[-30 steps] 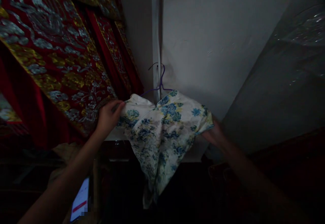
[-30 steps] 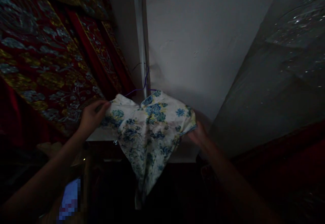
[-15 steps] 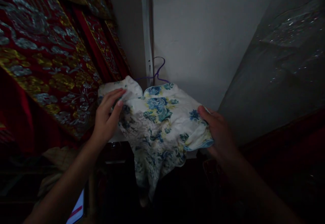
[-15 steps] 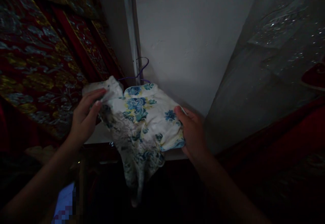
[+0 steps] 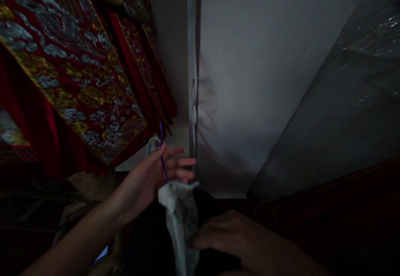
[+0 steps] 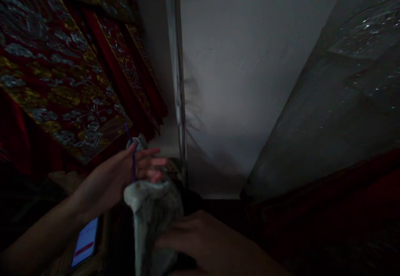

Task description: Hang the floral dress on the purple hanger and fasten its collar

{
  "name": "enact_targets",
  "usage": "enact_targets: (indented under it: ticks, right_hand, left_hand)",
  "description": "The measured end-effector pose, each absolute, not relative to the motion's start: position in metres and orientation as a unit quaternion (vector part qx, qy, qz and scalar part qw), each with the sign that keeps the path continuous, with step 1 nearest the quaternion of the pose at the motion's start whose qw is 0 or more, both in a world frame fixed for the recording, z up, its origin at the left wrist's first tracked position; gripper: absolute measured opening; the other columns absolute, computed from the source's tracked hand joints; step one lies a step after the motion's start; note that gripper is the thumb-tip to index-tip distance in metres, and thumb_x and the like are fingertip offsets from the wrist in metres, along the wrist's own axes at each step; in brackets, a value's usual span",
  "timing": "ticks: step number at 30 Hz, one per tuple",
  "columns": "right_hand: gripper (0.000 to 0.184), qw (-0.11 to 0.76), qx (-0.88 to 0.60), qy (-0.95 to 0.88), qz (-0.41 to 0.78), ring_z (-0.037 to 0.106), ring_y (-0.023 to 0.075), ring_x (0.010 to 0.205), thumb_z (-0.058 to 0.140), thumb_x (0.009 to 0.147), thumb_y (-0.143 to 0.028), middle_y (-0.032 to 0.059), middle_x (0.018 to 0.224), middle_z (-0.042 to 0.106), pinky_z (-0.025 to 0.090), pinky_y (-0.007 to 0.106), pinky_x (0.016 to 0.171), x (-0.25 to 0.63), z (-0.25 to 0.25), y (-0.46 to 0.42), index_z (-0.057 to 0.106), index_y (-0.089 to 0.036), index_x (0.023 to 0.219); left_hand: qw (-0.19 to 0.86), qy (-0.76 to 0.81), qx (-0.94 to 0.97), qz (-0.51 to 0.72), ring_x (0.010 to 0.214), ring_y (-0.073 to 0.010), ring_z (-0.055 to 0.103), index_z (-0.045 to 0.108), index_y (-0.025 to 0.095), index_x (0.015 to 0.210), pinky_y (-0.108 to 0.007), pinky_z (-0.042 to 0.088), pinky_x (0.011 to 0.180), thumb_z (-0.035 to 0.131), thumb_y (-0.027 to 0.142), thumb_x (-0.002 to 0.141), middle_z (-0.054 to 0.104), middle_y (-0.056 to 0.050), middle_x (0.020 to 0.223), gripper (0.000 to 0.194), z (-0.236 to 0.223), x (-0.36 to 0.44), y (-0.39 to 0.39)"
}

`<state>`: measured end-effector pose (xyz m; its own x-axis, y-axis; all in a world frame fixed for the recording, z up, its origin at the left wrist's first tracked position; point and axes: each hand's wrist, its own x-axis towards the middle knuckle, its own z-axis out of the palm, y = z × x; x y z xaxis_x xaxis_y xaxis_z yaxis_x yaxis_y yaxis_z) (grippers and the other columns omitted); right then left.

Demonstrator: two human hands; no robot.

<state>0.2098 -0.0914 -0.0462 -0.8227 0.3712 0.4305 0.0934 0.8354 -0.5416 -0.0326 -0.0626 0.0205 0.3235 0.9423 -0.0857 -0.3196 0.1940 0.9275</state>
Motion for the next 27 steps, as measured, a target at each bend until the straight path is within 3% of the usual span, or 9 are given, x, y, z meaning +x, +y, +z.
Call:
enact_targets:
  ticks: [4,8,10,13,15,19,21,23,27]
  right_hand:
    - [0.021,0.436,-0.225,-0.845,0.214,0.073,0.0169,0.093,0.053,0.101,-0.027,0.0065,0.1,0.078,0.055,0.027,0.083,0.217,-0.053,-0.045,0.071,-0.021,0.111]
    - [0.04,0.447,-0.322,-0.803,0.227,0.061,0.0261,0.125,0.069,0.089,-0.036,0.0121,0.132,0.067,0.05,0.041,0.103,0.222,-0.07,0.001,0.067,-0.023,0.128]
    - [0.028,0.396,-0.308,-0.808,0.309,0.07,0.0248,0.099,0.067,0.089,-0.045,0.0087,0.1,0.075,0.057,0.036,0.084,0.221,-0.081,0.011,0.076,-0.021,0.098]
    - [0.047,0.393,-0.328,-0.731,0.451,0.058,0.0148,0.053,0.065,0.088,-0.057,-0.0006,0.054,0.059,0.046,0.025,0.05,0.219,-0.089,0.012,0.066,-0.019,0.061]
    - [0.047,0.477,-0.355,-0.624,0.507,0.055,0.0132,0.048,0.073,0.079,-0.063,-0.0011,0.055,0.06,0.044,0.024,0.046,0.216,-0.083,0.013,0.067,-0.019,0.064]
    - [0.046,0.621,-0.352,-0.463,0.525,0.066,0.0192,0.055,0.086,0.063,-0.061,0.0011,0.061,0.068,0.056,0.03,0.054,0.21,-0.038,0.039,0.067,-0.02,0.074]
    - [0.045,0.661,-0.327,-0.45,0.504,0.071,0.0228,0.062,0.085,0.065,-0.06,0.0019,0.061,0.068,0.059,0.033,0.058,0.21,-0.009,0.061,0.064,-0.021,0.072]
    - [0.041,0.698,-0.303,-0.442,0.475,0.074,0.0249,0.07,0.083,0.069,-0.057,0.0024,0.064,0.069,0.062,0.034,0.063,0.215,0.013,0.082,0.063,-0.021,0.073]
    - [0.034,0.754,-0.282,-0.402,0.436,0.076,0.026,0.083,0.079,0.075,-0.053,0.0031,0.072,0.074,0.064,0.036,0.071,0.238,0.02,0.1,0.064,-0.022,0.077]
  left_hand:
    - [0.698,0.412,0.526,0.255,0.04,-0.004,0.036,0.061,0.018,0.125,-0.018,0.026,0.04,0.055,0.054,0.096,0.074,-0.004,0.083,0.046,0.009,-0.059,-0.085]
    - [0.551,0.49,0.656,0.158,0.05,-0.0077,0.042,0.07,0.018,0.098,-0.019,0.029,0.047,0.055,0.056,0.096,0.064,0.001,0.063,0.041,0.015,-0.089,-0.09]
    - [0.449,0.516,0.7,0.207,0.055,-0.0106,0.049,0.07,0.018,0.081,-0.02,0.035,0.052,0.055,0.058,0.094,0.06,0.001,0.058,0.045,0.023,-0.097,-0.082]
    - [0.299,0.54,0.728,0.298,0.056,-0.0131,0.054,0.067,0.018,0.071,-0.022,0.041,0.053,0.057,0.056,0.092,0.061,0.0,0.059,0.045,0.032,-0.101,-0.063]
    - [0.206,0.548,0.717,0.377,0.064,-0.0163,0.062,0.068,0.018,0.081,-0.024,0.048,0.059,0.062,0.051,0.09,0.068,-0.001,0.07,0.035,0.033,-0.101,-0.05]
    - [-0.048,0.508,0.692,0.511,0.099,-0.0223,0.067,0.064,0.02,0.119,-0.035,0.054,0.087,0.062,0.036,0.093,0.069,-0.007,0.111,0.031,0.026,-0.1,-0.041]
    - [-0.154,0.47,0.699,0.517,0.098,-0.0212,0.064,0.064,0.021,0.121,-0.035,0.052,0.089,0.058,0.027,0.095,0.066,-0.006,0.107,0.027,0.018,-0.097,-0.043]
    - [-0.156,0.444,0.739,0.482,0.089,-0.0186,0.064,0.062,0.022,0.126,-0.032,0.052,0.085,0.055,0.022,0.097,0.065,-0.004,0.098,0.03,0.006,-0.09,-0.043]
    - [0.022,0.467,0.816,0.341,0.081,-0.0172,0.067,0.041,0.026,0.151,-0.028,0.053,0.076,0.05,0.024,0.1,0.069,-0.002,0.092,0.052,-0.031,-0.068,-0.03]
